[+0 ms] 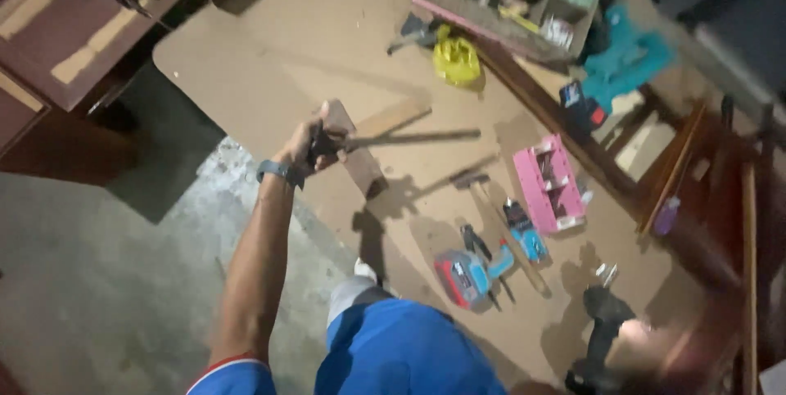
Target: The person uses a power drill to drive a screw into a wooden piece, then uses a hammer to tap the wood. They use pliers to pull a nail from the wood and then hammer the nail back in. The person repeats the process of pulling and hammering the nail.
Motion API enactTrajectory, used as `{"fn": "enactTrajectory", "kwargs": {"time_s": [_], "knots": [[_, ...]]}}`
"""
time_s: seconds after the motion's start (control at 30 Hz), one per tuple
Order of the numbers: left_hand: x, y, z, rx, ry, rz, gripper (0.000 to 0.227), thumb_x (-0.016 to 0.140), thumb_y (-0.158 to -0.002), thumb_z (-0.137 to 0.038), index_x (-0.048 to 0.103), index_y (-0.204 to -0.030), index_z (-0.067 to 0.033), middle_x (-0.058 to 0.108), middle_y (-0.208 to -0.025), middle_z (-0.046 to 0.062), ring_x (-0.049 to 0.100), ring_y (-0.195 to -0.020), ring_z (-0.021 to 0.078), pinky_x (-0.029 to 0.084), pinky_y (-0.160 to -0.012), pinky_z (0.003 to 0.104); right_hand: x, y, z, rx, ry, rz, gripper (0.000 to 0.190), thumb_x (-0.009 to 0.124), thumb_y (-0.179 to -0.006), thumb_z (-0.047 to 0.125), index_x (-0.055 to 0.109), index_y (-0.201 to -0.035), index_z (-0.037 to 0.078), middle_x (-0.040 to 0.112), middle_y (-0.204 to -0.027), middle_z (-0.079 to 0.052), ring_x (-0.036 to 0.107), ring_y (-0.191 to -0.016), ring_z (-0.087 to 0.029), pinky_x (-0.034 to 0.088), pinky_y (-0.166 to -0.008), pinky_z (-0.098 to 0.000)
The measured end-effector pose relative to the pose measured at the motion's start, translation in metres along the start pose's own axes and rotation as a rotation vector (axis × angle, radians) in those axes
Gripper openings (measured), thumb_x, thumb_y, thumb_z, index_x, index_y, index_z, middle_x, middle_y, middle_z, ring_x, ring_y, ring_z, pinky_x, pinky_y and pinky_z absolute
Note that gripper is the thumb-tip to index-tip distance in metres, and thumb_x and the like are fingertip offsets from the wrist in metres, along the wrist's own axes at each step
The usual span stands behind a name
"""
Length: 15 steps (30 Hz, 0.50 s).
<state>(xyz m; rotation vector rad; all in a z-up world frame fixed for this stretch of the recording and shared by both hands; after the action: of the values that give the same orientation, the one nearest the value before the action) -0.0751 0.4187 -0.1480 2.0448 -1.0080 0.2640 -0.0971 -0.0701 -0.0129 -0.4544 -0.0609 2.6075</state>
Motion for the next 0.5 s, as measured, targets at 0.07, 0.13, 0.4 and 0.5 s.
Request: {"fn": "enactTrajectory", "kwargs": {"time_s": [0.07,0.13,0.4,0.5], "knots": [[-0.015,-0.017,0.000,-0.045,-0.026,0.088,0.082,0.047,-0.093,-0.076,0.063,-0.110,0.0032,0.063,-0.063,0.018,0.046,-0.029,0.0131,0.035,-0.025,0.024,-0.030,-0.125,0.012,-0.014,0.026,0.011,0.068,0.038,-0.088,0.000,0.029,-0.156,-0.001,0.004,-0.169,-0.029,0.004,-0.155,-0.048,0.008,-0.121,-0.0640],[-0.019,-0.023,0.012,-0.115,-0.053,0.170,0.086,0.047,-0.090,-0.078,0.069,-0.095,0.0045,0.069,-0.062,0.025,0.047,-0.024,0.0179,0.035,-0.020,0.027,-0.038,-0.216,0.049,-0.005,0.044,0.020,0.068,0.038,-0.088,-0.001,0.029,-0.155,-0.001,0.003,-0.169,-0.029,0.003,-0.155,-0.048,0.008,-0.121,-0.0639],[0.011,-0.020,-0.001,-0.028,-0.094,0.024,0.076,0.047,-0.092,-0.079,0.062,-0.094,-0.0045,0.064,-0.067,0.013,0.060,-0.035,0.0211,0.050,-0.029,0.031,0.010,-0.268,-0.144,0.413,0.278,0.387,0.029,0.066,-0.099,0.019,0.070,-0.124,0.005,0.075,-0.114,-0.019,0.069,-0.114,-0.037,0.051,-0.097,-0.0498],[-0.115,-0.103,0.017,0.378,-1.187,-0.557,0.040,0.043,-0.108,-0.041,0.066,-0.129,-0.0154,0.061,-0.128,0.016,0.068,-0.113,0.0345,0.058,-0.093,0.043,0.007,-0.241,-0.224,0.593,0.258,0.192,0.034,0.066,-0.100,0.033,0.072,-0.126,0.012,0.074,-0.087,-0.016,0.073,-0.062,-0.024,0.057,-0.053,-0.0351]]}}
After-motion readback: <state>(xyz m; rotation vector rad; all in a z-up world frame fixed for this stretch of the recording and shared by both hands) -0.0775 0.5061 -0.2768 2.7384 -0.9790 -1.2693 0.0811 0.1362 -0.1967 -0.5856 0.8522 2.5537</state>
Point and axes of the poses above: each hand's wrist, its own y-axis away from the middle knuckle, its own x-axis out of the palm, z = x × y, the point moved 9 cm from there along -y, towards the middle knuckle
